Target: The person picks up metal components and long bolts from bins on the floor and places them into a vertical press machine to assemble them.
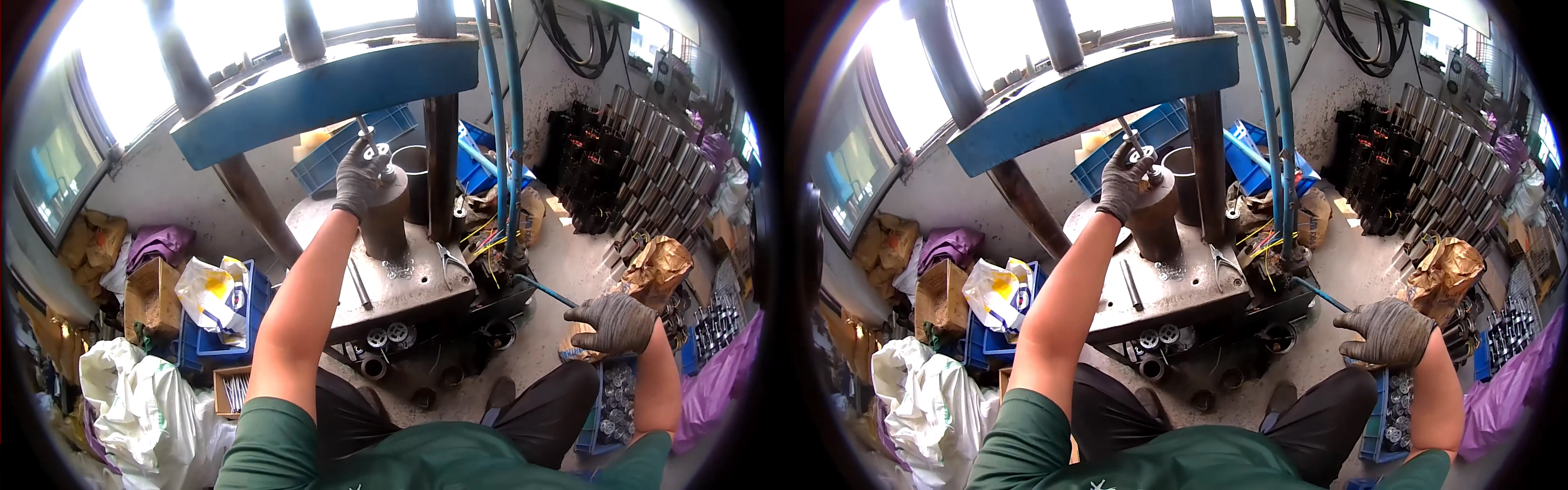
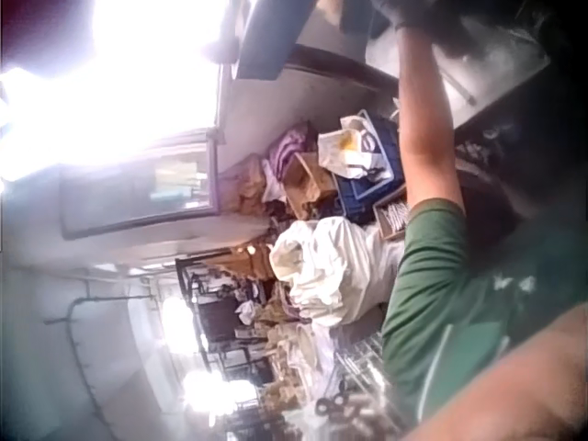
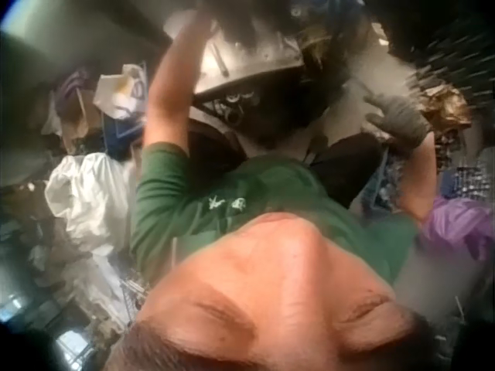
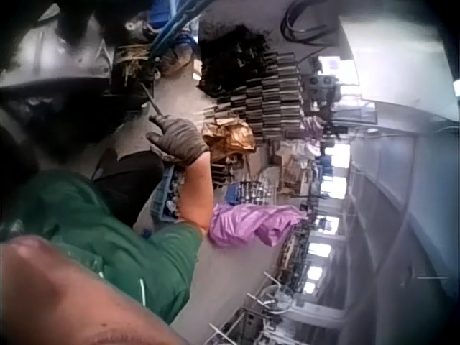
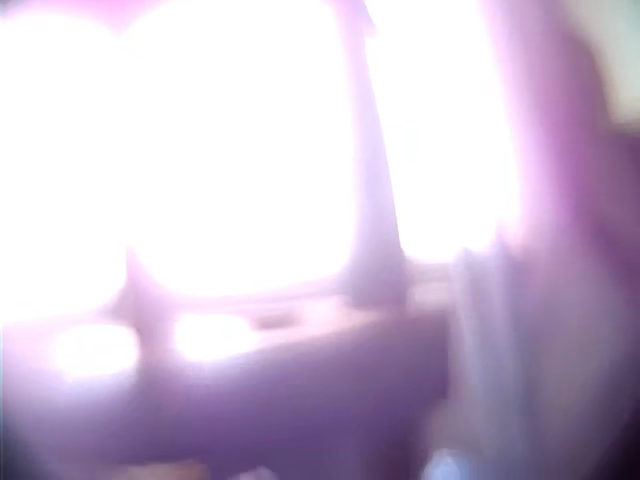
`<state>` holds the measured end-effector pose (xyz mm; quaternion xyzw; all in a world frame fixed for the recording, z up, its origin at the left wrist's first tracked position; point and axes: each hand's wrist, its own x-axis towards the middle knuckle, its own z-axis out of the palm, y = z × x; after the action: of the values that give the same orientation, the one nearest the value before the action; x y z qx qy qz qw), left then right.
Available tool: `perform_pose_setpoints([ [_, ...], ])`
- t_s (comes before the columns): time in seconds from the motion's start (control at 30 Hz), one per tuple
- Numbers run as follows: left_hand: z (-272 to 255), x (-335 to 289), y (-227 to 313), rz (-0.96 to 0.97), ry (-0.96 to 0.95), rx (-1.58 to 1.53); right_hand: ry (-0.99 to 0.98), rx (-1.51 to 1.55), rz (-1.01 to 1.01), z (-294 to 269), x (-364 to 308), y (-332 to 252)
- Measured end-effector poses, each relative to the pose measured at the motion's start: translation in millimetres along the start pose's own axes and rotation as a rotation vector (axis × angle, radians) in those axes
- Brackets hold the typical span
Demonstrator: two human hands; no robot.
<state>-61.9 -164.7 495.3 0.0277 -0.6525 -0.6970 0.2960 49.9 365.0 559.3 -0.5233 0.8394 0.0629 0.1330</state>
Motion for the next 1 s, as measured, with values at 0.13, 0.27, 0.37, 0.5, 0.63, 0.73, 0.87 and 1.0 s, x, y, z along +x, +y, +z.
perform_pose_setpoints([
  [0.13,7,0,0,0.0,0.003,0.0,0.0,0.132,0.12,7,5,-6],
  [0.27,3,2,-1,-0.118,-0.054,-0.181,0.107,0.19,0.205,14,11,-17],
  [0.37,8,0,5,-0.144,-0.041,-0.204,0.177,0.213,0.213,19,10,-22],
  [0.5,12,-9,9,-0.127,-0.092,-0.108,0.19,0.209,0.248,27,9,-32],
  [0.63,8,-3,6,-0.097,-0.115,0.106,0.193,0.215,0.271,44,5,-40],
  [0.73,1,4,-3,-0.078,-0.215,0.388,0.159,0.261,0.299,47,4,-45],
  [0.87,-24,26,-25,0.134,-0.291,0.857,0.194,0.281,0.297,61,2,-50],
  [1.0,21,-9,18,-0.16,-0.311,0.429,0.156,0.29,0.37,73,-7,-51],
])
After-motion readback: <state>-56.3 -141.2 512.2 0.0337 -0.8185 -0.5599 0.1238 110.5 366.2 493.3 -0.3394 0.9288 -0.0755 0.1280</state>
